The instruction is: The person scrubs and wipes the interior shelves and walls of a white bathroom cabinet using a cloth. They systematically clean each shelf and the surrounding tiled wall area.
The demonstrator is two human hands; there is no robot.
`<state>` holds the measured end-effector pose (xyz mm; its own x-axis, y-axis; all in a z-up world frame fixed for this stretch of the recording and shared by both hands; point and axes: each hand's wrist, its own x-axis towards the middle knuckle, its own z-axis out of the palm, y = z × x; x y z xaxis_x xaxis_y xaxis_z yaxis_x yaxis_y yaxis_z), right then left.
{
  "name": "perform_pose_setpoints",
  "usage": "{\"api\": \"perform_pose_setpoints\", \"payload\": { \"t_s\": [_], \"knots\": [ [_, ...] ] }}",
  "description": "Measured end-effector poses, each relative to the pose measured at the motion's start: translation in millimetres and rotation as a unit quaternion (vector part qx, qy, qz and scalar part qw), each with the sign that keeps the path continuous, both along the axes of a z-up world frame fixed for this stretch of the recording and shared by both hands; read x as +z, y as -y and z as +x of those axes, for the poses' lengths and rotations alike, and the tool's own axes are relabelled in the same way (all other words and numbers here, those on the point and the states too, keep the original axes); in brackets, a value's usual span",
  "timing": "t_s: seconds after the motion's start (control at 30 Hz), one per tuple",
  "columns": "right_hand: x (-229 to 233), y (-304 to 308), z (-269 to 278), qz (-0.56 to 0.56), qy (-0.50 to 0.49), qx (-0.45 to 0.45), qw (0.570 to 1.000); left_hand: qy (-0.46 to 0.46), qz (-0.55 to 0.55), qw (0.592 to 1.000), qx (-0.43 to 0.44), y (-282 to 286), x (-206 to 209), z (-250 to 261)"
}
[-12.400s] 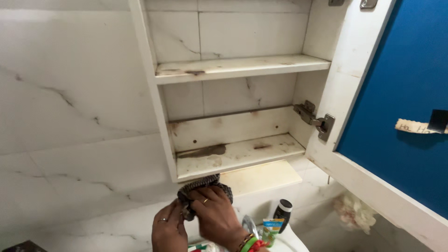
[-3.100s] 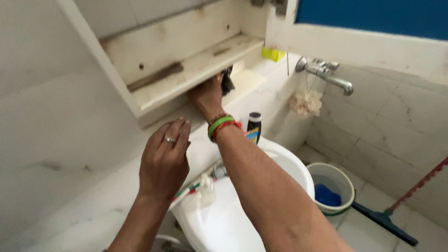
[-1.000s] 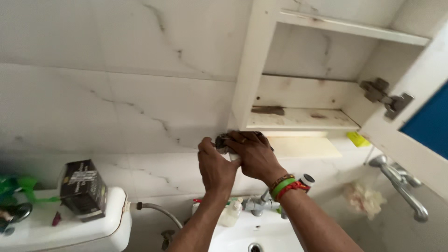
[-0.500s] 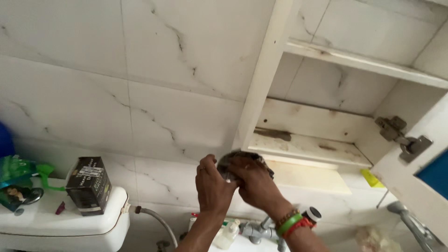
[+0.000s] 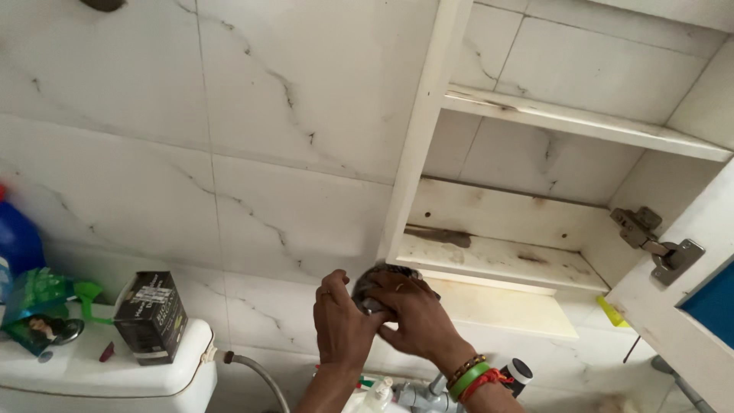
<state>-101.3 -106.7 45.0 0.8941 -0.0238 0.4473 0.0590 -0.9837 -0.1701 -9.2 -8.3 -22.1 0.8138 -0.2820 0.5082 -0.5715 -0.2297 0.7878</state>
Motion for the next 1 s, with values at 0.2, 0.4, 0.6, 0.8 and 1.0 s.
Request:
{"api": "perform_pose_setpoints", "payload": {
  "t_s": [0.2, 0.4, 0.6, 0.8, 1.0],
  "knots": [
    [-16, 21, -30, -0.048, 0.038, -0.171, 0.983, 0.092, 0.022, 0.995, 0.01, -1, 1, 1],
    [-24, 65, -69, -0.091, 0.14, -0.284, 0.944, 0.153, 0.067, 0.986, -0.017, -4, 19, -10],
    [-34, 6, -42, -0.048, 0.152, -0.2, 0.967, 0.287, 0.096, 0.951, -0.068, 24, -4, -7],
    [-20, 80, -98, 0.031, 0.146, -0.381, 0.912, 0.351, 0.117, 0.918, -0.144, 52, -49, 32],
    [-21, 149, -122, 0.029, 0.201, -0.568, 0.797, 0.3, 0.29, 0.896, -0.15, 52, -47, 45]
  ]
}}
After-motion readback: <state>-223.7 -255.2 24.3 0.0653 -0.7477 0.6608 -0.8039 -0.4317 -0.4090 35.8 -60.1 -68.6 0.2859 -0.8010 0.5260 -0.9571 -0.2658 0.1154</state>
